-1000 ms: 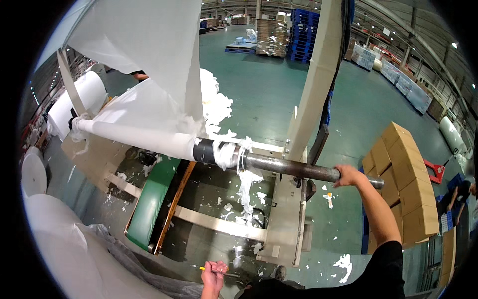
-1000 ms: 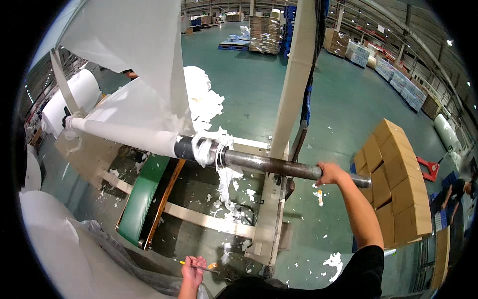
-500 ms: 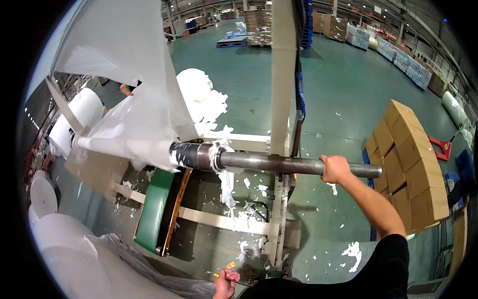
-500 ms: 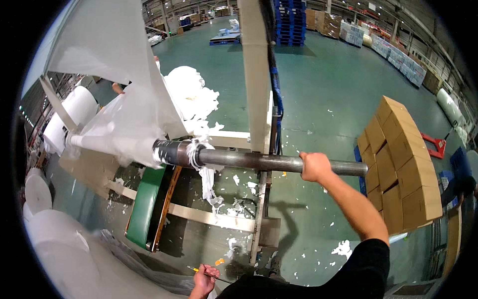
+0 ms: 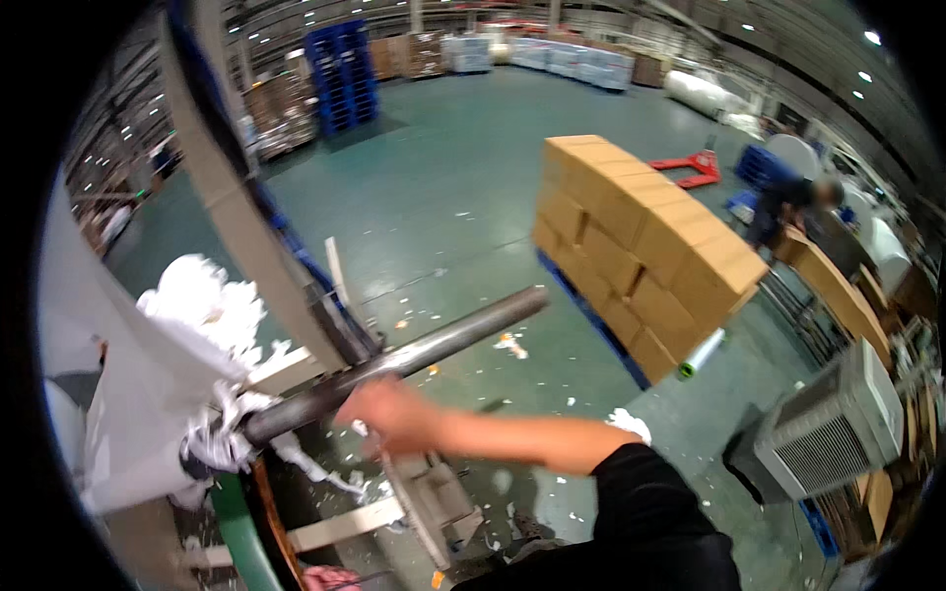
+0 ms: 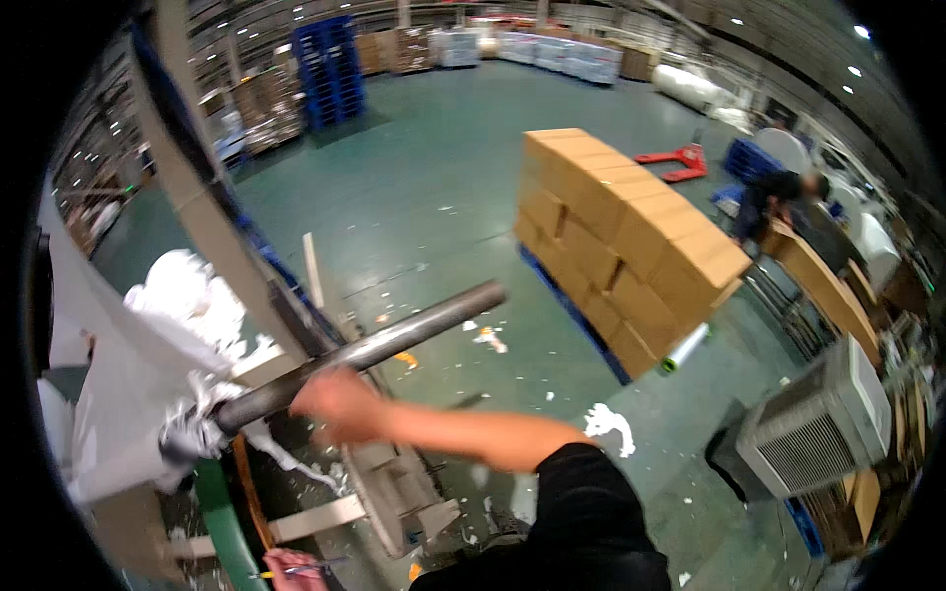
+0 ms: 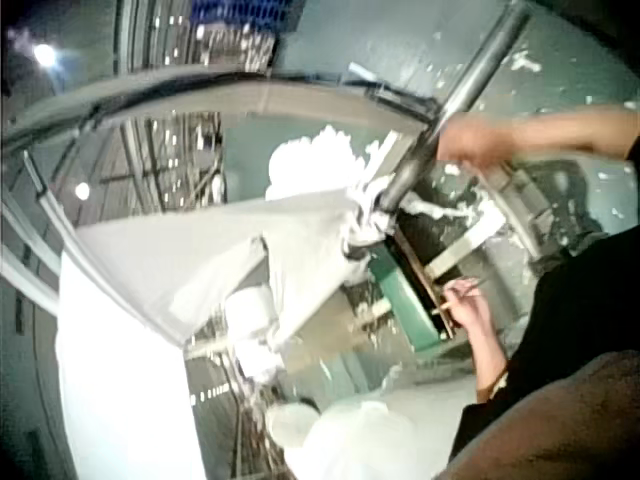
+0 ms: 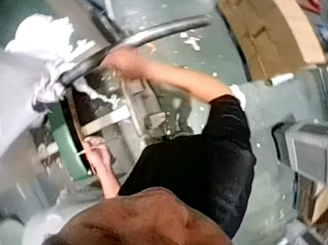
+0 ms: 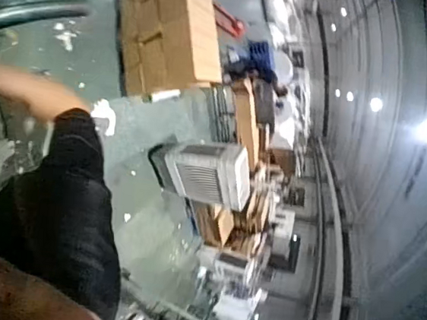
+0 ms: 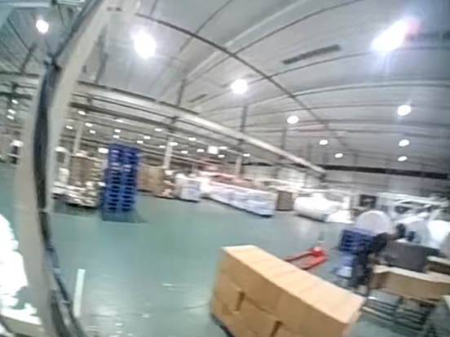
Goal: The person moves a stack of boxes, walks across a factory floor to a machine, and then removes white material and metal components from a large cylindrical roller using a yellow handled tool and their hands.
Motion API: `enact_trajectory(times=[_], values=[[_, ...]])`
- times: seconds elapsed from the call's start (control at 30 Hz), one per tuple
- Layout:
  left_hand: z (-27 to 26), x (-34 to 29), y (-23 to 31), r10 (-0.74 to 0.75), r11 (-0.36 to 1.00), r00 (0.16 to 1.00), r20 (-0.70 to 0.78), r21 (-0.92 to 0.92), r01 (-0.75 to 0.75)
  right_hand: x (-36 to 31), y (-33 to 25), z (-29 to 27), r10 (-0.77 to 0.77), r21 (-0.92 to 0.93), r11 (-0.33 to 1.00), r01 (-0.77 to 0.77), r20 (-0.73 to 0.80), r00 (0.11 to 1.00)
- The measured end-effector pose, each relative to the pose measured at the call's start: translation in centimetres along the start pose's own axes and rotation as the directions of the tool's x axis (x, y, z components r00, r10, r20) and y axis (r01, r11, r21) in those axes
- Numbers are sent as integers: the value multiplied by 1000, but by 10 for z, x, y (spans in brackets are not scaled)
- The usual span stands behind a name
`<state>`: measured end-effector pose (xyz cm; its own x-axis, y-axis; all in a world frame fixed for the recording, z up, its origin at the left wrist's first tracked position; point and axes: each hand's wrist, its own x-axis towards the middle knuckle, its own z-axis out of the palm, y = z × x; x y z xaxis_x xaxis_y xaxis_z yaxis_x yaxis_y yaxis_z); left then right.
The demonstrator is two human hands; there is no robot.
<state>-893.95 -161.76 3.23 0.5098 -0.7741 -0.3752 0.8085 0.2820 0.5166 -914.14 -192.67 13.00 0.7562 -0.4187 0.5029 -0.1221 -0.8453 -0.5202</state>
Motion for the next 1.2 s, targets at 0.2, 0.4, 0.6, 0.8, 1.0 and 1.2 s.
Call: enact_trajectory(times=[0.2,0.4,0.6,0.8,1.0,1.2], values=[[99,27,-20,85,932,896,436,282,-226,-34,-101,98,-172,63,984,168,61,983],[104,12,-30,45,878,927,372,429,-214,-33,-112,112,5,132,991,-22,122,993],[50,5,-27,-83,877,941,329,472,-88,-5,-118,83,332,434,797,-420,268,905],[-65,2,-34,-180,785,975,129,616,64,45,-91,111,120,279,955,-98,-63,991],[-80,-29,-52,-144,862,990,4,492,124,80,-53,118,142,99,985,-141,-8,990],[-118,-37,-48,-67,866,995,-78,491,97,128,-52,126,340,203,909,-365,146,929]])
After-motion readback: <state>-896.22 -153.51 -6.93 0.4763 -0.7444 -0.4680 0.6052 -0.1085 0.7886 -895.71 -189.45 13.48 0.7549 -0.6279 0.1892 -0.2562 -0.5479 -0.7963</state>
